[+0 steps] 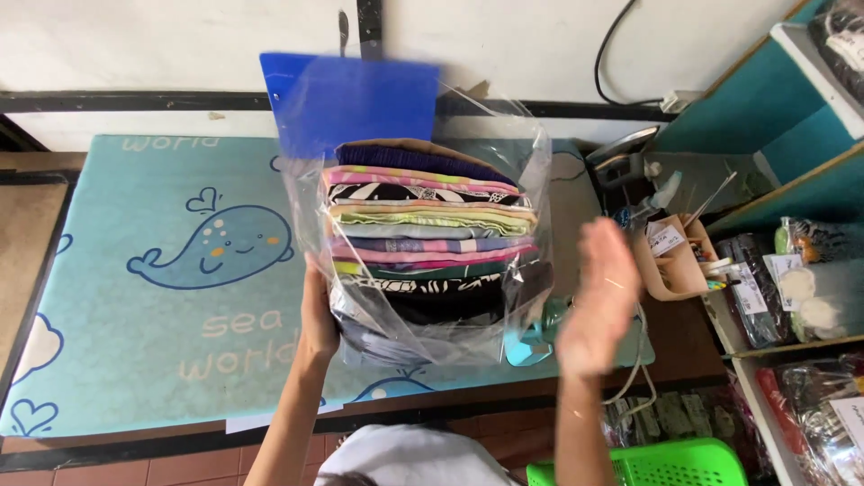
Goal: The person places folded clothes into a clear plastic bag on a table. They use a tape dispenser to seal the bag, then use a wooden stick to roll and compress the contents. Finally, they cut a new plastic bag from a roll using scissors.
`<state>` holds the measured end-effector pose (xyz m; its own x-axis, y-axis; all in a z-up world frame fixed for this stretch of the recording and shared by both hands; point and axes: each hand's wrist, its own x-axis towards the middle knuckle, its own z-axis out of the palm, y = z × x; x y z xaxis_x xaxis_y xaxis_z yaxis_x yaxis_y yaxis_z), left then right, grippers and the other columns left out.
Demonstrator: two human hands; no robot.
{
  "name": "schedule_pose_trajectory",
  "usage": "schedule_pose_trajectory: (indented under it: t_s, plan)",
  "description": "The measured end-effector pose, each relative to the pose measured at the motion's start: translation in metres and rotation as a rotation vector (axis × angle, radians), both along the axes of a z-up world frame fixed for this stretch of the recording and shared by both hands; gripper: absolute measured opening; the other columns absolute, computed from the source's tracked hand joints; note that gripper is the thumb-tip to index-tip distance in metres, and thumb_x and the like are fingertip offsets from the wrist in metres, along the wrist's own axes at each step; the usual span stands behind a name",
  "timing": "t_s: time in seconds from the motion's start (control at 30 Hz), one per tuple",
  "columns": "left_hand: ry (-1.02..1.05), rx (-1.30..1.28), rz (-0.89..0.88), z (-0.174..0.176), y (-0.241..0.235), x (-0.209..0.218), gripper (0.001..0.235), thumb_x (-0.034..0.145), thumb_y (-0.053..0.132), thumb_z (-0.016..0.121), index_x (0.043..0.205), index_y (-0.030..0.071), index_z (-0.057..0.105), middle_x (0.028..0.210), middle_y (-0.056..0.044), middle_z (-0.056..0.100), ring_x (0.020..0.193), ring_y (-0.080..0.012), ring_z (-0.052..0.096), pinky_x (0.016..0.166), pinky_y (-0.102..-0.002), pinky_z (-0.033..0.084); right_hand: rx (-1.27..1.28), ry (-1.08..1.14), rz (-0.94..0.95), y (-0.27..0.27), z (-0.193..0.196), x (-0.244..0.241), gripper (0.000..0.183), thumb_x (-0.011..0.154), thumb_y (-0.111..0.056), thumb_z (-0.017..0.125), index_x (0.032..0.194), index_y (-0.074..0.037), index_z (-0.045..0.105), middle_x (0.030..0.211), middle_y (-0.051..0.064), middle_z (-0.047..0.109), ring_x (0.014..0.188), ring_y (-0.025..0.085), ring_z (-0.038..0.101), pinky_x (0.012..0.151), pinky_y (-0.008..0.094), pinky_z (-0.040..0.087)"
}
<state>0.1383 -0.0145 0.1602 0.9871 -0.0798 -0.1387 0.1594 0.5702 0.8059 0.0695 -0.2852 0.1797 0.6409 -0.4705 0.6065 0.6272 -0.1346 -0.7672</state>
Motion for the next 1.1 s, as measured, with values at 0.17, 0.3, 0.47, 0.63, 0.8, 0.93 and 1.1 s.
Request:
schedule_pose_trajectory:
  t_s: [0.17,0.3,0.47,0.63,0.8,0.93,1.1]
  plan:
    - [-0.068,-0.013,-0.204,-0.018,0.017,0.013,0.078,0.098,0.063,0.037,0.15,0.007,0.054,0.129,-0.015,0.068,0.118,-0.0289,0.067,0.107,-0.043,0.052,-1.307,0.184,0.206,0.028,0.109,-0.025,0.109,0.073,-0.086,0.052,0.148,-0.007,0.054,0.152,0.011,0.061,0.145,0.031,0.055,0.131,0.065,0.021]
    - [0.042,0.323,-0.16,0.018,0.027,-0.005,0.097,0.087,0.074,0.022,0.158,0.014,0.047,0.159,-0.01,0.057,0.148,-0.0211,0.052,0.122,-0.035,0.036,-1.671,0.334,0.389,0.046,0.073,0.01,0.089,0.083,-0.08,0.067,0.14,-0.012,0.059,0.154,0.012,0.054,0.147,0.033,0.041,0.127,0.067,0.006]
    - [-0.562,0.764,0.467,0.002,0.031,-0.038,0.057,0.113,0.041,0.037,0.149,-0.001,0.051,0.15,-0.019,0.058,0.143,-0.0312,0.052,0.12,-0.046,0.04,-1.457,0.609,0.473,0.042,0.09,0.035,0.019,0.101,-0.024,0.073,0.1,-0.021,0.055,0.049,-0.005,0.051,0.037,0.011,0.039,0.043,0.03,0.033]
    - [-1.392,0.921,0.54,0.001,0.022,-0.049,0.023,0.097,0.031,0.059,0.084,0.012,0.064,0.088,-0.007,0.07,0.077,-0.0246,0.067,0.076,-0.04,0.048,-1.409,0.693,0.463,0.049,0.099,0.06,0.013,0.101,-0.021,0.07,0.104,-0.021,0.057,0.072,-0.008,0.075,0.041,0.007,0.052,0.04,0.026,0.035]
    - [-1.454,1.155,0.433,0.016,-0.022,-0.031,0.021,0.086,0.031,0.076,0.097,0.013,0.074,0.103,-0.012,0.069,0.107,-0.035,0.069,0.095,-0.054,0.054,-1.541,0.643,0.015,0.035,0.106,0.097,0.026,0.087,-0.05,0.079,0.101,-0.03,0.069,0.083,-0.004,0.081,0.086,0.036,0.077,0.089,0.052,0.055]
    - [-1.314,1.433,0.221,0.011,-0.029,-0.018,0.065,0.09,0.05,0.071,0.143,0.014,0.062,0.139,-0.024,0.063,0.138,-0.0495,0.053,0.118,-0.067,0.032,-1.612,0.274,-0.384,0.025,0.08,0.179,0.042,0.082,-0.048,0.085,0.113,-0.029,0.065,0.092,-0.005,0.068,0.092,0.03,0.067,0.084,0.049,0.045]
    - [-1.173,1.559,-0.077,0.022,-0.03,-0.011,0.089,0.086,0.072,0.063,0.157,0.019,0.052,0.151,-0.026,0.058,0.147,-0.0568,0.04,0.121,-0.073,0.019,-1.388,0.332,-0.368,0.067,0.084,0.279,0.131,0.065,-0.029,0.111,0.164,-0.008,0.028,0.162,0.034,0.039,0.151,0.05,0.037,0.12,0.073,0.012]
